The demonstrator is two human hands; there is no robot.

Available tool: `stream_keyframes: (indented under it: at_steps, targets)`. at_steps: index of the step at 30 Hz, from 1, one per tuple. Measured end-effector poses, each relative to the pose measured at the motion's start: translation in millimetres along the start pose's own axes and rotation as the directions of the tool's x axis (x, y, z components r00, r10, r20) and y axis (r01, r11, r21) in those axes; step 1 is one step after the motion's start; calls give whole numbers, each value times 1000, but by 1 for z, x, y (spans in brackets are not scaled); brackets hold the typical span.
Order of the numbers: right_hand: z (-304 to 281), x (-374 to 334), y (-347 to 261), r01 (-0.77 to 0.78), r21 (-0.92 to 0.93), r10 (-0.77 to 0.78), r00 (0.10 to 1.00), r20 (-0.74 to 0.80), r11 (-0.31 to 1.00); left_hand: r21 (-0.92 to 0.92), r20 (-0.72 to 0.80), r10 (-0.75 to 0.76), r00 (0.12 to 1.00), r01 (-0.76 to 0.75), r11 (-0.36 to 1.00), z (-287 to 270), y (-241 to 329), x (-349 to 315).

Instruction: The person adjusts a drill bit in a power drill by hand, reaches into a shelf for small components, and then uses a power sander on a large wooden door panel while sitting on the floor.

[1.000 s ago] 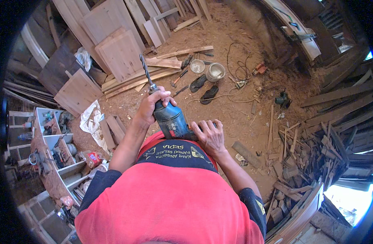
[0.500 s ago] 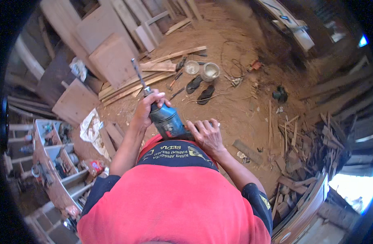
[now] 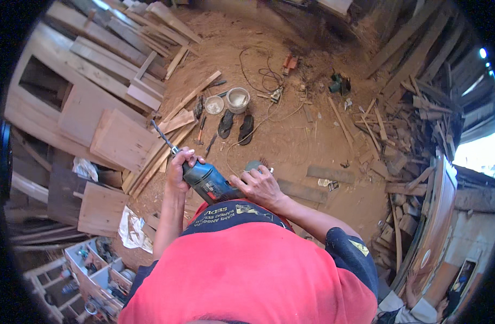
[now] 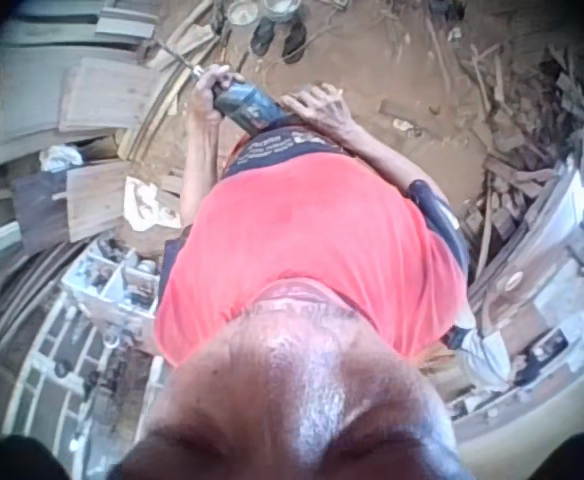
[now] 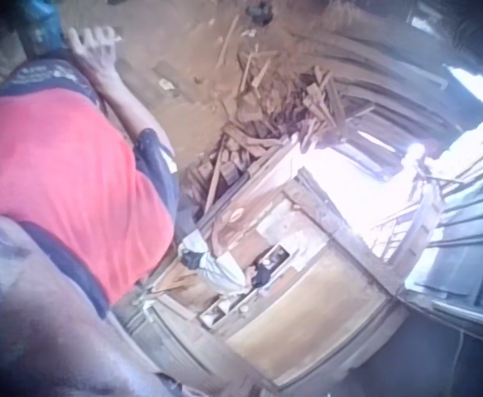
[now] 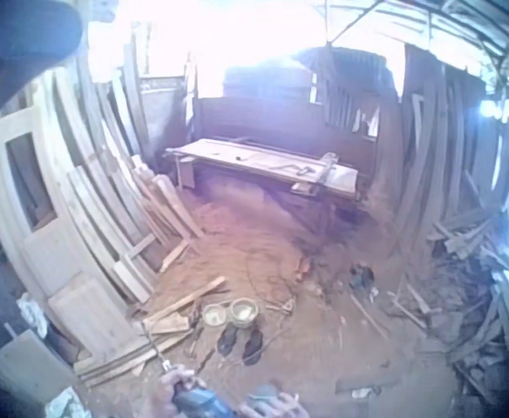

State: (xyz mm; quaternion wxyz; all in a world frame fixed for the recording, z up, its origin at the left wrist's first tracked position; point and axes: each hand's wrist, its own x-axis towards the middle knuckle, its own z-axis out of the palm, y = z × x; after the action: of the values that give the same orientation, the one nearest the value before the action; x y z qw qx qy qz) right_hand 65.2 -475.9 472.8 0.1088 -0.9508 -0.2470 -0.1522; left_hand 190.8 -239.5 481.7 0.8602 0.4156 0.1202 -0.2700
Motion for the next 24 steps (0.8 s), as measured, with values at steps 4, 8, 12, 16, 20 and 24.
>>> stream_keyframes:
  at_steps: [4, 8, 12, 16, 20, 24]
  targets:
    - [1, -1, 33, -70, 29, 69, 997, 38, 997, 79, 37, -57, 998, 54, 995, 18, -7, 43]
    - [7, 4, 86, -131, 1, 131, 991, 17, 991, 95, 23, -110, 994, 108, 990, 49, -16, 104]
    - [7, 5, 166, -198, 2, 198, 980, 22, 980, 78, 13, -183, 983, 182, 980, 104, -33, 177]
    - [-12, 5, 253, -249, -58, 252, 967, 33, 967, 104, 46, -218, 975, 213, 972, 167, -55, 258]
    - [-39, -5, 350, -319, -59, 322, 945, 56, 946, 103, 96, -305, 947, 296, 950, 250, -82, 335]
    - [-66, -15, 406, -406, -92, 411, 911, 39, 909, 197, 97, -370, 924, 347, 917, 325, -97, 392]
